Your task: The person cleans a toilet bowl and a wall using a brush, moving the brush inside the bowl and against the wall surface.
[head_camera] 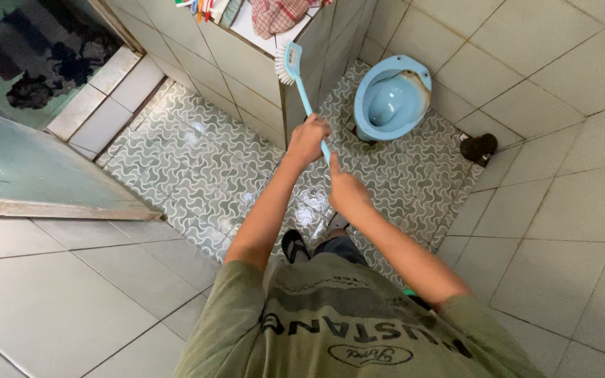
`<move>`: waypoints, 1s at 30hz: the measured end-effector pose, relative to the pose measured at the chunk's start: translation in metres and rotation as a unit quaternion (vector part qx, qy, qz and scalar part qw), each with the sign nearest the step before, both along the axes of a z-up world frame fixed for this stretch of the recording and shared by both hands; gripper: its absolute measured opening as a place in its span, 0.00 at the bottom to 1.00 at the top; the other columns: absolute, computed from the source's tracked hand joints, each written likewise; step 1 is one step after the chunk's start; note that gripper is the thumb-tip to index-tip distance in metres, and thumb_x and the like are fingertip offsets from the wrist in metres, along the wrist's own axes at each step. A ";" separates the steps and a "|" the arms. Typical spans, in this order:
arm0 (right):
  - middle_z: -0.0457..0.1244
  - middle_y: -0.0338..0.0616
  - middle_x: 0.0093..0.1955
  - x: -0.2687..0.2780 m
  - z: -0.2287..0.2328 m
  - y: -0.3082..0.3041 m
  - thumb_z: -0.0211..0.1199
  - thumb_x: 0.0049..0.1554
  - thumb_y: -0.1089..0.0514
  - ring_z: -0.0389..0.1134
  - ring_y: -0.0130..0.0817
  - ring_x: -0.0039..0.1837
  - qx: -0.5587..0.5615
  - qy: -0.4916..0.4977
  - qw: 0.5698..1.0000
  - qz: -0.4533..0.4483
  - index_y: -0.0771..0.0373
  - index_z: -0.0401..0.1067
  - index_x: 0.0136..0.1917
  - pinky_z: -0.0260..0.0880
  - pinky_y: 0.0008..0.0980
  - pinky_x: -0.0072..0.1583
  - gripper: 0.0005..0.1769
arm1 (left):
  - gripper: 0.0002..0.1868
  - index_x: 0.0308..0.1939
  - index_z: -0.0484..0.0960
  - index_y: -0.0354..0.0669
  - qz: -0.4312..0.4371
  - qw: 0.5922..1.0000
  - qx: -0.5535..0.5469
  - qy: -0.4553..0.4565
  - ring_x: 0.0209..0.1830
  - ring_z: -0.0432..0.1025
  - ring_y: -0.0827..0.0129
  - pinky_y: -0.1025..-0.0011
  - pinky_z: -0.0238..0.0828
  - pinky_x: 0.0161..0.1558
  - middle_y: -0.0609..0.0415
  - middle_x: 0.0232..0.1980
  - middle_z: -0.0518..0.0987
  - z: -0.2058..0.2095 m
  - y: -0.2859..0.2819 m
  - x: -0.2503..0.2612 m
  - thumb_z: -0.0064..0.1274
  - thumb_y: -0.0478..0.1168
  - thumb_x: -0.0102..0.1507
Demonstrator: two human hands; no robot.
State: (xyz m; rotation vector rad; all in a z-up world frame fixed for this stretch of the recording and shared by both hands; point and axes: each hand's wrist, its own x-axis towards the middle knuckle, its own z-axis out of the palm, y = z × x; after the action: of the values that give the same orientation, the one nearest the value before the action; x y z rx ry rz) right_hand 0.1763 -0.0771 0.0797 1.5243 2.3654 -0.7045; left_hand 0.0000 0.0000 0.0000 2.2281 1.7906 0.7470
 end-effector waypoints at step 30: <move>0.69 0.60 0.48 0.227 -0.009 0.204 0.59 0.50 0.65 0.71 0.61 0.51 -0.027 0.086 0.977 0.192 0.55 0.66 0.69 0.71 0.56 0.53 0.32 | 0.13 0.36 0.88 0.46 -0.043 0.978 -0.204 -0.026 0.49 0.76 0.46 0.54 0.75 0.51 0.42 0.40 0.83 -0.105 0.114 0.182 0.60 0.37 0.47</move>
State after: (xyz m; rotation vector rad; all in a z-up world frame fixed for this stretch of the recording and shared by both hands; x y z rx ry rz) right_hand 0.4031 0.1267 0.0704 0.9731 2.6336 -0.8214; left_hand 0.1819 0.1139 -0.1055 1.9786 1.6339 0.3717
